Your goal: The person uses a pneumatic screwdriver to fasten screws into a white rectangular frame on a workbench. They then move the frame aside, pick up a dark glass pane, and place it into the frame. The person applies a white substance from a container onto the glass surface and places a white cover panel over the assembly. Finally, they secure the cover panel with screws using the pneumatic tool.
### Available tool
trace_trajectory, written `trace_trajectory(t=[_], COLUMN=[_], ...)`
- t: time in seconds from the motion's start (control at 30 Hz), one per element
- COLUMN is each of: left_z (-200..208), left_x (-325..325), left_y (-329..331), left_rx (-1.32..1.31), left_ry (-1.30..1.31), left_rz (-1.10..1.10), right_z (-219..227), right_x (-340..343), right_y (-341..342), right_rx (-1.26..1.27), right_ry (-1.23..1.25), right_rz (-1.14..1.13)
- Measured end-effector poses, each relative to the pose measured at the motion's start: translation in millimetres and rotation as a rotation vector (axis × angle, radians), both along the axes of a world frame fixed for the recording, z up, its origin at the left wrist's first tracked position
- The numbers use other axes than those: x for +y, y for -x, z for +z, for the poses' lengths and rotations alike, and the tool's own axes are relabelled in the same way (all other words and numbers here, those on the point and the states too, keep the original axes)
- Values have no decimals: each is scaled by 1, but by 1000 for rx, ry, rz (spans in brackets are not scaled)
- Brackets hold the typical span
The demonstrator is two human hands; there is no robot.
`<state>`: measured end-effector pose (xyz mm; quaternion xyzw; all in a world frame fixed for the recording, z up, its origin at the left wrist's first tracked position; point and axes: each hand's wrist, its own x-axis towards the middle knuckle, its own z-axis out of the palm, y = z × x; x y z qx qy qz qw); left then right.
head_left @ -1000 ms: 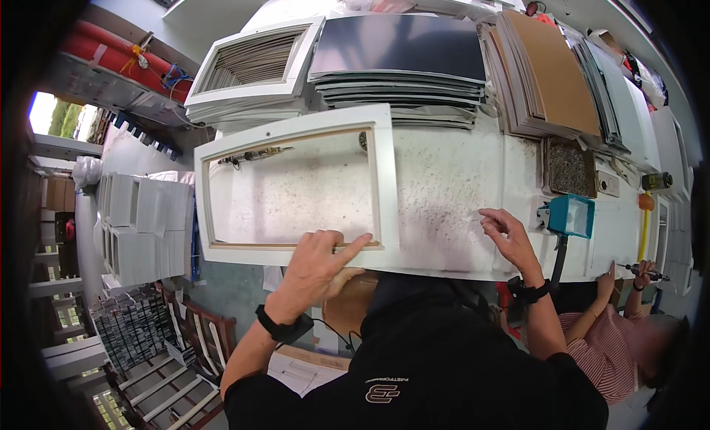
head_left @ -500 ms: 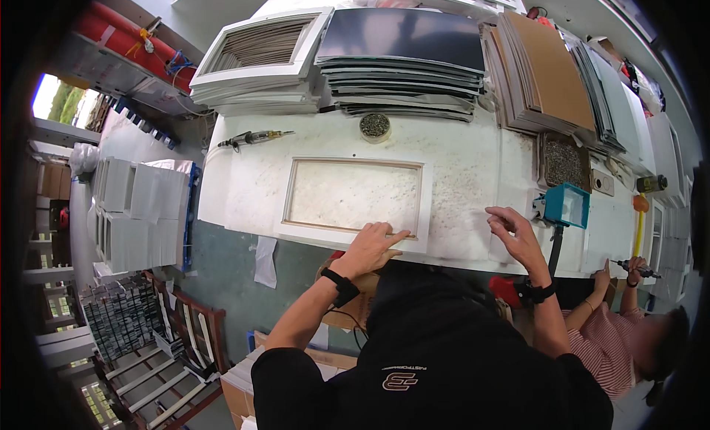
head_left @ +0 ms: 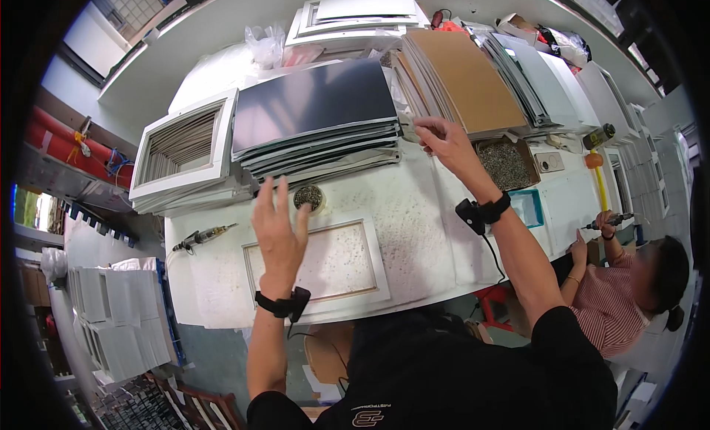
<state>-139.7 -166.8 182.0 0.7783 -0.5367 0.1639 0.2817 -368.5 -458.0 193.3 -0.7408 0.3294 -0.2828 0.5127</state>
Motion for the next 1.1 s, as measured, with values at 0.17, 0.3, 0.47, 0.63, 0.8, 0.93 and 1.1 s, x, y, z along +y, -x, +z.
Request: trace_trajectory(t=[0.17,0.3,0.47,0.63,0.8,0.93,1.1], left_z=[18,7,1,5,-6,-8,-9], left_x=[-57,-71,-74,-73,-73,-71,-71], left_y=[-103,-121,-120,-104,-101,-97,-97], left_rx=[-2,70,45,141,4,-21,-33], left_ry=[-76,-183,-86,-53,-17,-27,-27], left_rz=[314,363,358,333,312,296,287], right_z=[7,15,14,5,4,4,-9], right_x=[-37,-39,-46,-65,-81,-83,-85], right_y=[-44,-56,-61,-60,-61,-59,-59], right_rx=[61,68,57,47,56,103,69], right_ry=[-44,-34,-80,-157,-362,-382,-322], right_rz=[-30,-30,1,24,-10,29,91])
